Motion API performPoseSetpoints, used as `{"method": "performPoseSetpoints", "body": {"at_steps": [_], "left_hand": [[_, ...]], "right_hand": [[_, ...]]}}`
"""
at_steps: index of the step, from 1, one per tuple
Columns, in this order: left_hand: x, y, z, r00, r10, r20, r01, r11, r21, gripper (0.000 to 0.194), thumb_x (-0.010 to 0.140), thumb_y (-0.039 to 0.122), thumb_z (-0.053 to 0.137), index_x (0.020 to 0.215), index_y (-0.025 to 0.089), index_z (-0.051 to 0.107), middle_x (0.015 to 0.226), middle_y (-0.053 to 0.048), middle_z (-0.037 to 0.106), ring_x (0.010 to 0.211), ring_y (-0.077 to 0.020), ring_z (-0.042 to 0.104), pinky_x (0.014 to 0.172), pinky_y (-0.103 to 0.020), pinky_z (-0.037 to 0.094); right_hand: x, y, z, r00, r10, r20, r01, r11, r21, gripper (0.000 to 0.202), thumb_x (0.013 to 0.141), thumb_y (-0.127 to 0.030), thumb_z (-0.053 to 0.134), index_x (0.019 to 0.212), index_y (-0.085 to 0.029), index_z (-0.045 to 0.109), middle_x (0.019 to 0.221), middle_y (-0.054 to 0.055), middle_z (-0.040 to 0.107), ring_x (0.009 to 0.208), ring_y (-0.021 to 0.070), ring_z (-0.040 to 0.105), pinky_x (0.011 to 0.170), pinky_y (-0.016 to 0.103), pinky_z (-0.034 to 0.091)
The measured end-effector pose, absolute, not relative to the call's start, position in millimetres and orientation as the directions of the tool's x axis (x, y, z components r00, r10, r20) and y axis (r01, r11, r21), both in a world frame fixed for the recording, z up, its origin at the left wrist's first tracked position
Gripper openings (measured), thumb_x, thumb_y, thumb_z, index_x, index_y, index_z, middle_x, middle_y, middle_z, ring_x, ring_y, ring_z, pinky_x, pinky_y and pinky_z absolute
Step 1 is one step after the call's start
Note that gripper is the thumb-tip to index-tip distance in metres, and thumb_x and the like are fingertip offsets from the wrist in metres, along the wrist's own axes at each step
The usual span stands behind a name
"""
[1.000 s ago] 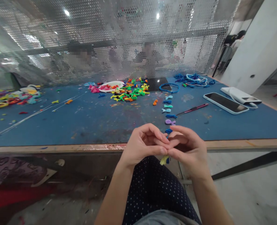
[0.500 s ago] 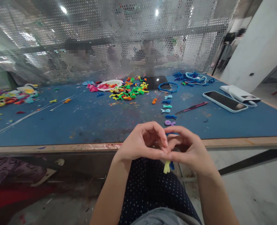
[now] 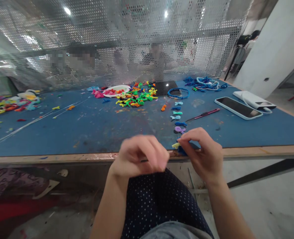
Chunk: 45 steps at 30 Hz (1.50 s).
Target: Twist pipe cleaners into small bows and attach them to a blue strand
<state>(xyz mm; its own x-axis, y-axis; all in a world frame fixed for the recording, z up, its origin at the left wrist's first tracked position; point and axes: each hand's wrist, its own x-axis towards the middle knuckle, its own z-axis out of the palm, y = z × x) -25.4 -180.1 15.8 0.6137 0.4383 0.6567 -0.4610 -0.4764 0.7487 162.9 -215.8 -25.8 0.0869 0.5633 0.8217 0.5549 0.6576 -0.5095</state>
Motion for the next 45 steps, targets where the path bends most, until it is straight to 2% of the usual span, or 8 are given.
{"method": "performPoseSetpoints", "body": {"at_steps": [2,4,7,10,15,26,40,45], "left_hand": [[-29,-183,22,0.843,0.269,0.465,-0.182,-0.672,0.718,0.018,0.089,0.007,0.048,0.088,0.020,0.061,0.085,-0.006,0.068,0.083,-0.0181,0.063,0.079,-0.034,0.051],[-30,-183,27,0.878,0.345,0.333,0.119,-0.830,0.544,0.027,0.088,0.000,0.041,0.091,0.018,0.061,0.098,-0.007,0.069,0.095,-0.0189,0.058,0.087,-0.034,0.046],[-25,-182,26,0.720,0.518,0.462,0.326,-0.840,0.433,0.026,0.087,0.000,0.044,0.089,0.019,0.060,0.115,-0.004,0.066,0.103,-0.0184,0.054,0.089,-0.032,0.044],[-13,-185,18,0.496,0.641,0.586,0.189,-0.738,0.647,0.024,0.090,0.005,0.046,0.102,0.022,0.058,0.118,-0.005,0.066,0.107,-0.0178,0.059,0.091,-0.031,0.045],[2,-194,9,0.474,0.820,0.321,-0.191,-0.260,0.947,0.057,0.090,0.016,0.055,0.140,0.028,0.031,0.117,-0.008,0.068,0.109,-0.0202,0.063,0.081,-0.026,0.051],[-10,-193,15,0.532,0.834,0.148,-0.281,0.010,0.960,0.094,0.081,0.009,0.067,0.149,0.030,0.005,0.109,-0.008,0.071,0.099,-0.0143,0.066,0.082,-0.021,0.050],[-17,-196,23,0.584,0.808,0.081,-0.149,0.009,0.989,0.094,0.078,0.013,0.071,0.148,0.034,0.012,0.105,-0.008,0.071,0.074,-0.0089,0.063,0.068,-0.019,0.050],[-12,-195,21,0.571,0.818,0.070,-0.112,-0.006,0.994,0.092,0.079,0.013,0.070,0.148,0.032,0.013,0.108,-0.011,0.069,0.072,-0.0091,0.060,0.064,-0.019,0.048]], "right_hand": [[162,-215,-24,0.124,0.483,0.867,0.563,0.685,-0.462,0.018,0.081,-0.004,0.060,0.081,-0.022,0.061,0.076,-0.001,0.065,0.075,0.0163,0.060,0.070,0.030,0.047],[161,-216,-23,0.182,0.416,0.891,0.549,0.709,-0.443,0.021,0.080,-0.002,0.061,0.082,-0.022,0.062,0.077,0.000,0.066,0.075,0.0166,0.060,0.071,0.032,0.048],[159,-216,-21,0.144,0.381,0.913,0.532,0.749,-0.396,0.023,0.079,0.000,0.061,0.087,-0.022,0.063,0.079,0.001,0.066,0.075,0.0174,0.060,0.070,0.033,0.048],[155,-213,-24,0.021,0.402,0.915,0.565,0.751,-0.343,0.026,0.080,-0.001,0.062,0.096,-0.021,0.065,0.080,0.003,0.067,0.074,0.0176,0.058,0.067,0.033,0.047],[148,-210,-31,-0.052,0.379,0.924,0.586,0.761,-0.279,0.030,0.082,-0.005,0.063,0.108,-0.021,0.066,0.085,0.005,0.071,0.075,0.0172,0.058,0.067,0.033,0.048],[150,-213,-22,-0.150,0.476,0.866,0.542,0.773,-0.331,0.017,0.083,-0.008,0.065,0.096,-0.018,0.068,0.080,0.003,0.072,0.072,0.0164,0.056,0.068,0.032,0.047],[159,-215,-29,-0.201,0.588,0.783,0.137,0.809,-0.572,0.025,0.085,-0.008,0.061,0.100,-0.027,0.069,0.080,0.001,0.070,0.073,0.0155,0.060,0.072,0.034,0.046],[162,-216,-27,-0.171,0.642,0.747,0.226,0.764,-0.604,0.016,0.084,-0.009,0.062,0.091,-0.023,0.067,0.076,0.000,0.068,0.072,0.0150,0.057,0.073,0.034,0.045]]}}
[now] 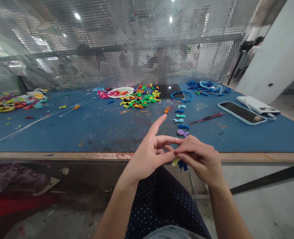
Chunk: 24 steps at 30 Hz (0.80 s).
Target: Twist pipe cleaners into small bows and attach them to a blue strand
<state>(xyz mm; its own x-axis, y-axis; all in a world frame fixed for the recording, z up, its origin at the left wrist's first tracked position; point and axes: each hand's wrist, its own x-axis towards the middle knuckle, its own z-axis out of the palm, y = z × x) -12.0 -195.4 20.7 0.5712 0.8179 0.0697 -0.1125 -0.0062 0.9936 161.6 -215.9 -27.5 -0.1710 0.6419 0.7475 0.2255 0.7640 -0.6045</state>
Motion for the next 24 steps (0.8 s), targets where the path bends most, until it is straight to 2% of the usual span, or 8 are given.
{"method": "performPoseSetpoints", "body": {"at_steps": [5,9,13,16,19,22,24], "left_hand": [[-9,-195,16,0.573,0.815,0.080,-0.170,0.023,0.985,0.092,0.077,0.014,0.071,0.148,0.031,0.015,0.107,-0.011,0.070,0.073,-0.0109,0.062,0.065,-0.020,0.048],[-4,-192,13,0.532,0.839,0.113,-0.249,0.028,0.968,0.081,0.080,0.018,0.068,0.146,0.028,0.023,0.110,-0.011,0.069,0.070,-0.0112,0.063,0.060,-0.020,0.048],[9,-190,12,0.410,0.897,0.164,-0.253,-0.061,0.965,0.081,0.079,0.022,0.070,0.146,0.029,0.026,0.093,-0.006,0.074,0.057,-0.0111,0.063,0.049,-0.018,0.045],[21,-192,10,0.240,0.949,0.206,-0.228,-0.151,0.962,0.084,0.072,0.023,0.076,0.144,0.030,0.032,0.081,-0.002,0.075,0.054,-0.0142,0.064,0.045,-0.020,0.044],[27,-194,7,0.149,0.964,0.220,-0.241,-0.180,0.954,0.078,0.070,0.026,0.079,0.139,0.027,0.042,0.075,-0.001,0.074,0.056,-0.0157,0.066,0.050,-0.022,0.049],[25,-193,3,0.175,0.954,0.242,-0.264,-0.192,0.945,0.073,0.071,0.028,0.078,0.137,0.026,0.045,0.077,-0.001,0.075,0.065,-0.0158,0.067,0.057,-0.022,0.051],[20,-191,3,0.208,0.941,0.266,-0.230,-0.217,0.949,0.074,0.070,0.029,0.079,0.136,0.028,0.046,0.081,-0.002,0.075,0.064,-0.0156,0.066,0.054,-0.022,0.049]], "right_hand": [[161,-217,-27,-0.143,0.641,0.754,0.226,0.763,-0.606,0.013,0.084,-0.010,0.061,0.087,-0.022,0.066,0.074,0.000,0.066,0.071,0.0152,0.056,0.066,0.031,0.045],[159,-216,-30,-0.035,0.622,0.783,0.197,0.772,-0.604,0.011,0.083,-0.011,0.062,0.084,-0.022,0.066,0.071,0.001,0.066,0.067,0.0155,0.058,0.065,0.032,0.046],[157,-217,-30,-0.028,0.609,0.793,0.243,0.774,-0.585,0.013,0.082,-0.010,0.063,0.086,-0.022,0.067,0.071,0.001,0.067,0.067,0.0157,0.058,0.064,0.031,0.046],[155,-218,-29,-0.041,0.598,0.800,0.255,0.780,-0.571,0.015,0.082,-0.008,0.063,0.086,-0.022,0.067,0.071,0.000,0.067,0.066,0.0151,0.057,0.063,0.030,0.046],[151,-218,-29,0.038,0.629,0.777,0.222,0.753,-0.620,0.014,0.081,-0.008,0.063,0.082,-0.021,0.067,0.070,0.000,0.067,0.065,0.0147,0.058,0.062,0.029,0.047],[148,-219,-29,0.190,0.693,0.696,0.222,0.660,-0.718,0.010,0.081,-0.013,0.064,0.076,-0.021,0.068,0.068,0.000,0.065,0.062,0.0136,0.058,0.056,0.026,0.047],[147,-220,-29,0.238,0.724,0.648,0.249,0.599,-0.761,0.009,0.081,-0.016,0.065,0.074,-0.020,0.068,0.068,-0.001,0.065,0.060,0.0129,0.058,0.054,0.024,0.047]]}}
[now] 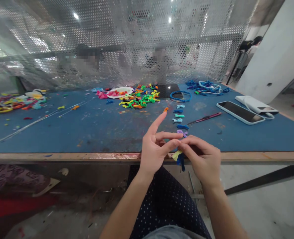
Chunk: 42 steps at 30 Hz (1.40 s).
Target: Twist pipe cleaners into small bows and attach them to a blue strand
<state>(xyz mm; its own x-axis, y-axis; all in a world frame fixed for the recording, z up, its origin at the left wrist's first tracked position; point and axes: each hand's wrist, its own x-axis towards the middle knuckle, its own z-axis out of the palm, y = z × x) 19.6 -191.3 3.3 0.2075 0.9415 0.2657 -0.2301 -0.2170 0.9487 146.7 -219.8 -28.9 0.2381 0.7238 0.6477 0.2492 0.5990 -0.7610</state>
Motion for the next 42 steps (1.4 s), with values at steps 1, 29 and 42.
{"method": "performPoseSetpoints", "body": {"at_steps": [1,29,42], "left_hand": [[17,-191,4,0.218,0.933,0.286,-0.190,-0.247,0.950,0.075,0.068,0.028,0.080,0.135,0.028,0.048,0.081,-0.002,0.076,0.065,-0.0162,0.065,0.053,-0.023,0.048],[-10,-177,22,0.101,0.825,0.555,-0.511,-0.436,0.741,0.018,0.079,0.029,0.070,0.090,0.024,0.057,0.088,0.003,0.065,0.089,-0.0167,0.068,0.078,-0.030,0.057],[13,-188,22,0.798,0.577,-0.171,-0.210,0.534,0.819,0.056,0.087,0.055,0.049,0.132,0.022,0.043,0.099,-0.014,0.071,0.081,-0.0207,0.069,0.076,-0.033,0.050]], "right_hand": [[146,-220,-29,0.244,0.727,0.641,0.270,0.584,-0.765,0.009,0.081,-0.017,0.065,0.073,-0.020,0.069,0.068,-0.001,0.066,0.060,0.0128,0.058,0.054,0.023,0.047],[179,-152,42,-0.134,0.339,0.931,0.773,0.623,-0.116,0.015,0.091,-0.019,0.054,0.096,-0.022,0.068,0.085,0.003,0.070,0.080,0.0200,0.059,0.075,0.036,0.047],[133,-255,-34,0.259,0.216,0.941,0.565,0.757,-0.329,0.017,0.086,-0.011,0.057,0.092,-0.025,0.063,0.076,0.003,0.068,0.063,0.0178,0.064,0.059,0.038,0.054]]}}
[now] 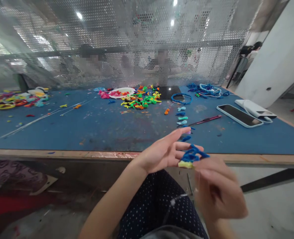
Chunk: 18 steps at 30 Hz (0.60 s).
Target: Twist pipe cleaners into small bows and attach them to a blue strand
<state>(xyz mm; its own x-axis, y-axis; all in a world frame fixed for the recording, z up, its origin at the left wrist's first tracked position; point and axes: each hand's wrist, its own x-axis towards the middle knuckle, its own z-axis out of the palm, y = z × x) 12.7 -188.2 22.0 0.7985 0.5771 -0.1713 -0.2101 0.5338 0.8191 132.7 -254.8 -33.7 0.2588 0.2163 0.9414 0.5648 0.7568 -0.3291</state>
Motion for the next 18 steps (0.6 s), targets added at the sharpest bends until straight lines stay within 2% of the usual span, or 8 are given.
{"method": "performPoseSetpoints", "body": {"at_steps": [3,6,9,11,13,16,18], "left_hand": [[10,-213,3,0.742,0.659,-0.122,-0.283,0.474,0.834,0.048,0.086,0.048,0.055,0.125,0.022,0.048,0.112,-0.015,0.067,0.092,-0.0234,0.068,0.083,-0.035,0.048],[-1,-239,-24,0.650,0.749,-0.128,-0.308,0.414,0.857,0.038,0.085,0.040,0.061,0.116,0.020,0.052,0.112,-0.014,0.066,0.095,-0.0232,0.067,0.082,-0.033,0.048],[-7,-258,-50,0.496,0.852,-0.169,-0.355,0.376,0.856,0.027,0.082,0.036,0.066,0.098,0.019,0.051,0.102,-0.008,0.068,0.087,-0.0177,0.067,0.073,-0.026,0.049],[-6,-265,-63,0.458,0.865,-0.206,-0.363,0.393,0.845,0.031,0.077,0.032,0.072,0.091,0.019,0.048,0.095,-0.005,0.068,0.078,-0.0149,0.067,0.068,-0.023,0.049],[-4,-267,-71,0.456,0.860,-0.227,-0.363,0.413,0.835,0.039,0.072,0.029,0.077,0.094,0.019,0.047,0.094,-0.005,0.068,0.078,-0.0158,0.068,0.068,-0.024,0.050],[-1,-265,-77,0.439,0.863,-0.250,-0.347,0.419,0.839,0.049,0.067,0.027,0.080,0.103,0.017,0.049,0.095,-0.008,0.069,0.082,-0.0182,0.069,0.071,-0.026,0.051],[-1,-264,-79,0.410,0.870,-0.273,-0.337,0.423,0.841,0.047,0.069,0.028,0.079,0.104,0.015,0.051,0.093,-0.009,0.070,0.079,-0.0172,0.069,0.070,-0.025,0.051]], "right_hand": [[126,-278,-55,0.183,0.243,0.953,0.565,0.767,-0.305,0.016,0.085,-0.006,0.058,0.089,-0.020,0.064,0.075,0.004,0.069,0.064,0.0170,0.064,0.057,0.035,0.056],[121,-301,-88,0.131,0.310,0.942,0.585,0.743,-0.326,0.015,0.085,-0.006,0.057,0.091,-0.018,0.065,0.081,0.006,0.069,0.069,0.0177,0.065,0.057,0.033,0.057],[121,-316,-122,0.281,0.431,0.857,0.598,0.620,-0.508,0.021,0.081,-0.007,0.059,0.096,-0.020,0.064,0.092,0.007,0.065,0.080,0.0195,0.063,0.066,0.035,0.055],[124,-319,-135,0.449,0.516,0.729,0.474,0.554,-0.684,0.022,0.080,-0.008,0.060,0.098,-0.020,0.064,0.095,0.008,0.061,0.085,0.0195,0.060,0.066,0.033,0.053],[128,-316,-139,0.551,0.612,0.568,0.254,0.525,-0.812,0.020,0.082,-0.012,0.059,0.100,-0.020,0.063,0.096,0.008,0.058,0.081,0.0174,0.058,0.062,0.029,0.050],[135,-308,-136,0.550,0.759,0.348,-0.092,0.469,-0.879,0.018,0.086,-0.027,0.057,0.101,-0.020,0.064,0.089,0.005,0.059,0.066,0.0129,0.054,0.055,0.024,0.045],[139,-305,-132,0.497,0.841,0.215,-0.266,0.383,-0.885,0.026,0.084,-0.040,0.058,0.099,-0.020,0.066,0.083,0.005,0.061,0.062,0.0124,0.052,0.053,0.023,0.043]]}}
